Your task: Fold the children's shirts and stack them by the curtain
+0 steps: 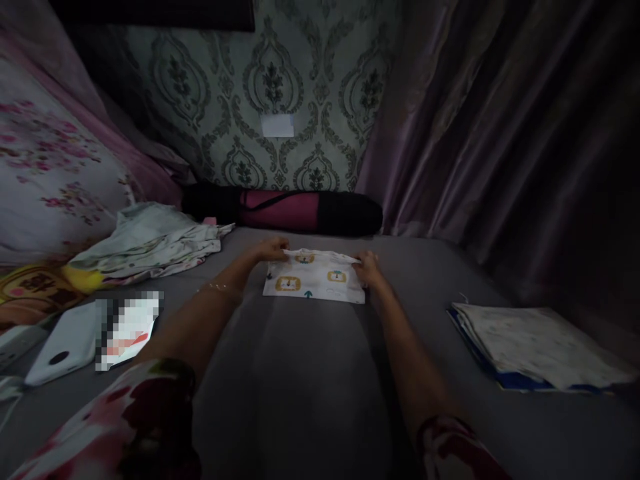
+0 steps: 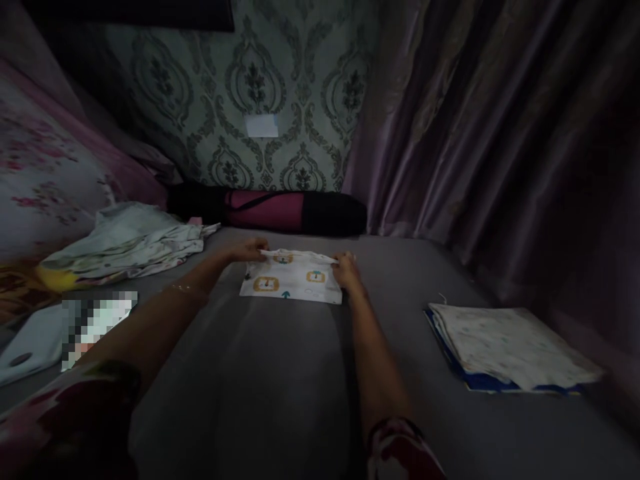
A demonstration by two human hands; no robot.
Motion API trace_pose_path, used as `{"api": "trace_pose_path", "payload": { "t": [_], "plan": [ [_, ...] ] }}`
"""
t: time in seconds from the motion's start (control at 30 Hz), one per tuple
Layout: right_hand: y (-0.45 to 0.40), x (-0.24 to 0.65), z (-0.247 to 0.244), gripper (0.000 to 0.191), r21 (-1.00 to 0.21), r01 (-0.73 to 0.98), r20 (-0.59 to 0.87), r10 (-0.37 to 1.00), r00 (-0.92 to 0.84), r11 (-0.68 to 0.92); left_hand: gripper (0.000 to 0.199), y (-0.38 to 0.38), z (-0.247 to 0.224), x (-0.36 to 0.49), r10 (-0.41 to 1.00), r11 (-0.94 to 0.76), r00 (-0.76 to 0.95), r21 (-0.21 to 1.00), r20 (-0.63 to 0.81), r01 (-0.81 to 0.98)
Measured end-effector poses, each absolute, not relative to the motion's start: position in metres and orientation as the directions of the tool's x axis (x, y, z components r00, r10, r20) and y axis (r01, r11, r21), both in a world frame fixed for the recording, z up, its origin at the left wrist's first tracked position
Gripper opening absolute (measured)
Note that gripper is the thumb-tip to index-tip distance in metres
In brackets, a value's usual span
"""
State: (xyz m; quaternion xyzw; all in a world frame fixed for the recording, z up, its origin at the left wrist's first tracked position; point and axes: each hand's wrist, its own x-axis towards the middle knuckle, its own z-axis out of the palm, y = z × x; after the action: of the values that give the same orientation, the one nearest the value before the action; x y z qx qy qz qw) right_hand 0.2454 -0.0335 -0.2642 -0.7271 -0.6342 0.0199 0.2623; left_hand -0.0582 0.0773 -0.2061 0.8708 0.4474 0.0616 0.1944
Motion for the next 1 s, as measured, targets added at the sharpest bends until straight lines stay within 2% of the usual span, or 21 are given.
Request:
{"api": "trace_pose_path", "payload": {
  "t": [0.1, 0.2, 0.3, 0.4, 0.47, 0.57, 0.77, 0.93, 1.0],
  "plan": [
    [-0.036, 0.258, -0.239, 0.026, -0.527, 0.847, 0.294, 0.950, 0.103, 0.071, 0.020, 0.070, -0.183, -0.067, 0.758, -0.517, 0.652, 0.595, -0.016, 0.615],
    [-0.045, 0.267, -0.217, 0.025, -0.600, 0.764, 0.390, 0.920, 0.023, 0.235, 0.021, 0.062, -0.169, -0.074, 0.732, -0.535, 0.673, 0.698, 0.102, 0.476],
    [-0.063, 0.268, -0.209, 0.026, -0.552, 0.754, 0.535, 0.845, -0.007, 0.356, 0.022, 0.048, -0.168, -0.081, 0.700, -0.610, 0.672, 0.690, 0.240, 0.390],
    [-0.094, 0.264, -0.222, 0.033, -0.493, 0.767, 0.565, 0.822, -0.076, 0.410, 0.027, 0.022, -0.181, -0.093, 0.656, -0.694, 0.689, 0.605, 0.308, 0.390],
    [-0.118, 0.259, -0.237, 0.037, -0.478, 0.771, 0.513, 0.846, -0.145, 0.421, 0.030, 0.000, -0.198, -0.103, 0.623, -0.731, 0.731, 0.542, 0.280, 0.415],
    [-0.156, 0.250, -0.260, 0.039, -0.464, 0.777, 0.405, 0.882, -0.241, 0.425, 0.041, -0.034, -0.227, -0.117, 0.580, -0.739, 0.798, 0.518, 0.166, 0.430],
    [-0.203, 0.235, -0.280, 0.044, -0.382, 0.843, 0.245, 0.921, -0.302, 0.378, 0.053, -0.079, -0.260, -0.125, 0.688, -0.640, 0.725, 0.435, -0.043, 0.633],
    [-0.210, 0.239, -0.283, 0.049, -0.401, 0.826, 0.217, 0.917, -0.333, 0.395, 0.062, -0.092, -0.265, -0.131, 0.686, -0.636, 0.721, 0.403, -0.096, 0.659],
    [-0.206, 0.237, -0.279, 0.045, -0.420, 0.827, 0.179, 0.927, -0.328, 0.374, 0.058, -0.089, -0.267, -0.131, 0.675, -0.646, 0.730, 0.393, -0.107, 0.654]
  ]
}}
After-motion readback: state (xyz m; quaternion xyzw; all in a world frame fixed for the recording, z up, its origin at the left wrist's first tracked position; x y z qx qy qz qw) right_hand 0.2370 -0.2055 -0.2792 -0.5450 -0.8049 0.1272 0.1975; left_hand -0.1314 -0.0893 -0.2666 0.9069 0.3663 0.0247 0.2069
